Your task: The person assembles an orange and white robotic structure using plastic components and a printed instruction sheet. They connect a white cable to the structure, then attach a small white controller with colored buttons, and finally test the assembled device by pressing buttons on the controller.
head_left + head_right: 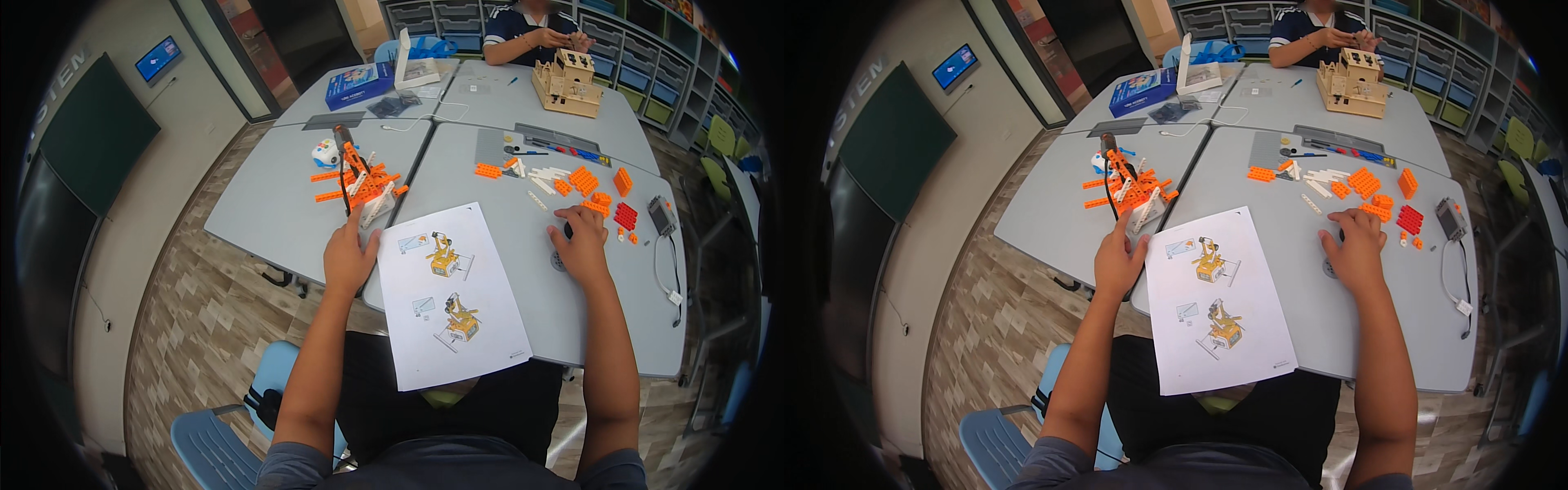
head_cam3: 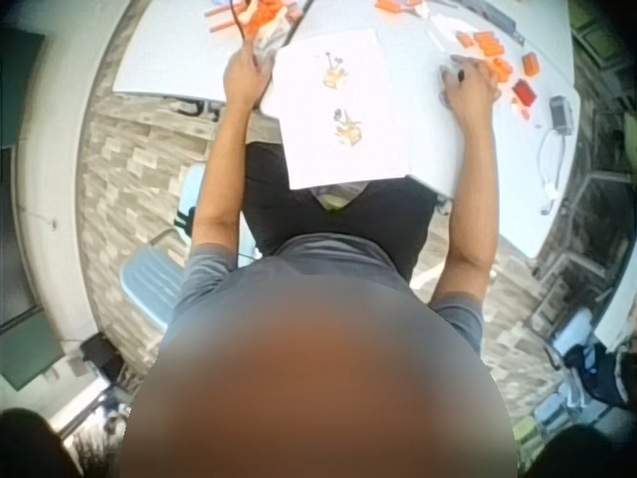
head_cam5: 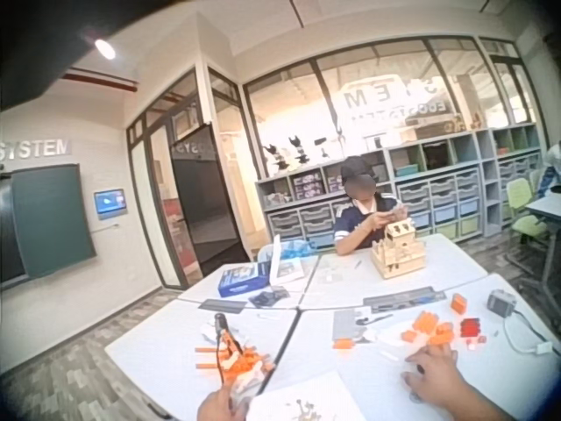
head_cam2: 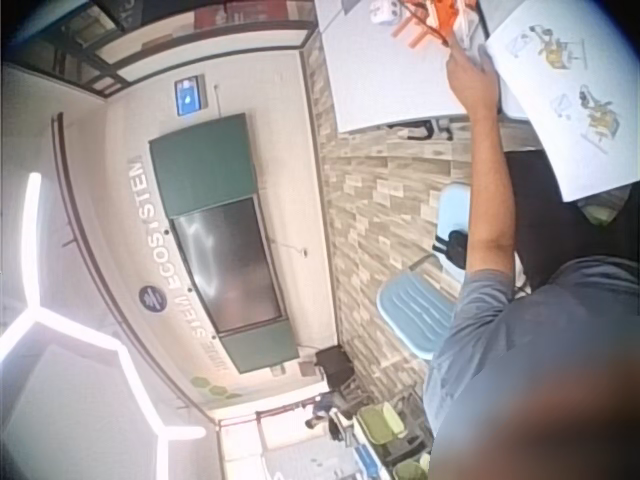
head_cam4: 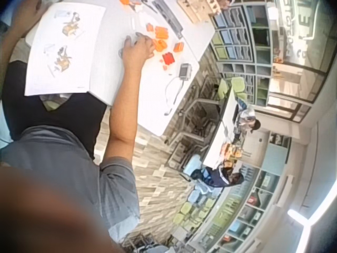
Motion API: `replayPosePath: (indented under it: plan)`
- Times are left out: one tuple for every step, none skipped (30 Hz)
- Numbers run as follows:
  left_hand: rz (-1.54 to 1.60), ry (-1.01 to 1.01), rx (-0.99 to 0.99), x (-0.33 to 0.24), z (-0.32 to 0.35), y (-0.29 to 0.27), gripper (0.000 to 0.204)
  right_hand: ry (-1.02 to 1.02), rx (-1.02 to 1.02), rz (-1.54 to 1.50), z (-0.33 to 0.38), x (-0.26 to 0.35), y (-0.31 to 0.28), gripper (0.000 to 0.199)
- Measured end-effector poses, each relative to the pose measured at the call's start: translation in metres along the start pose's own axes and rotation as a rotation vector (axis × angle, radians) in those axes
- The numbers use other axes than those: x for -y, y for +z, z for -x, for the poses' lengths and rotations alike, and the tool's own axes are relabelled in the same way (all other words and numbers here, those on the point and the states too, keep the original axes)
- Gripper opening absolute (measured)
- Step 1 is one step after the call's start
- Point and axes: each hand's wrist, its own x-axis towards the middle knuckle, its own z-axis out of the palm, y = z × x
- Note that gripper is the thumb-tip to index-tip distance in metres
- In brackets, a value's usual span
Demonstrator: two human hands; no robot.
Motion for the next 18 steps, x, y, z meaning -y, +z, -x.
replayPosePath:
  plan:
    - [0.002, -0.002, 0.001, 0.001, 0.0, 0.0, 0.066, -0.002, -0.001, 0.006, 0.0, 0.0, 0.0, 0.036]
    - [0.004, -0.003, 0.002, 0.001, 0.0, 0.001, 0.067, -0.004, -0.002, 0.012, 0.0, -0.001, 0.0, 0.036]
    - [0.016, 0.009, -0.041, 0.003, 0.0, 0.002, 0.069, -0.005, -0.003, 0.017, 0.0, -0.002, 0.001, 0.036]
    - [0.028, 0.021, -0.084, 0.004, 0.001, 0.004, 0.07, -0.006, -0.002, 0.014, 0.0, -0.002, 0.001, 0.036]
    - [0.039, 0.034, -0.128, 0.005, 0.001, 0.005, 0.072, -0.006, -0.001, 0.01, 0.0, -0.001, 0.001, 0.036]
    - [0.047, 0.01, -0.146, 0.005, 0.002, 0.005, 0.073, -0.005, 0.0, 0.007, 0.0, -0.002, 0.001, 0.036]
    - [0.054, -0.014, -0.164, 0.004, 0.003, 0.005, 0.074, -0.004, 0.002, -0.001, 0.0, -0.002, 0.0, 0.036]
    - [0.061, -0.038, -0.182, 0.004, 0.004, 0.005, 0.076, -0.004, 0.004, -0.009, 0.0, -0.002, 0.001, 0.037]
    - [0.081, -0.052, -0.206, 0.004, 0.004, 0.005, 0.077, -0.004, 0.004, -0.017, 0.0, -0.002, 0.0, 0.037]
    - [0.102, -0.066, -0.23, 0.005, 0.004, 0.005, 0.078, 0.001, 0.005, -0.019, 0.0, -0.001, -0.001, 0.037]
    - [0.123, -0.081, -0.255, 0.006, 0.004, 0.005, 0.08, 0.007, 0.007, -0.02, 0.0, -0.001, -0.001, 0.037]
    - [0.171, -0.109, -0.282, 0.006, 0.004, 0.002, 0.081, 0.009, 0.004, -0.024, -0.001, 0.0, -0.002, 0.037]
    - [0.219, -0.137, -0.309, 0.006, 0.004, 0.0, 0.082, 0.009, 0.003, -0.015, -0.001, -0.001, -0.001, 0.037]
    - [0.267, -0.165, -0.336, 0.006, 0.005, -0.002, 0.083, 0.008, 0.002, -0.006, 0.0, -0.003, -0.001, 0.037]
    - [0.266, -0.136, -0.416, 0.009, 0.003, -0.006, 0.084, 0.003, -0.004, -0.01, 0.0, -0.002, 0.001, 0.037]
    - [0.265, -0.107, -0.497, 0.013, 0.002, -0.009, 0.085, 0.007, 0.0, -0.016, 0.0, -0.001, 0.001, 0.037]
    - [0.263, -0.077, -0.576, 0.018, -0.002, -0.012, 0.087, 0.011, 0.005, -0.023, 0.0, 0.001, -0.002, 0.037]
    - [0.203, -0.034, -0.602, 0.018, -0.008, -0.02, 0.086, 0.018, 0.017, -0.027, 0.002, 0.002, -0.003, 0.037]
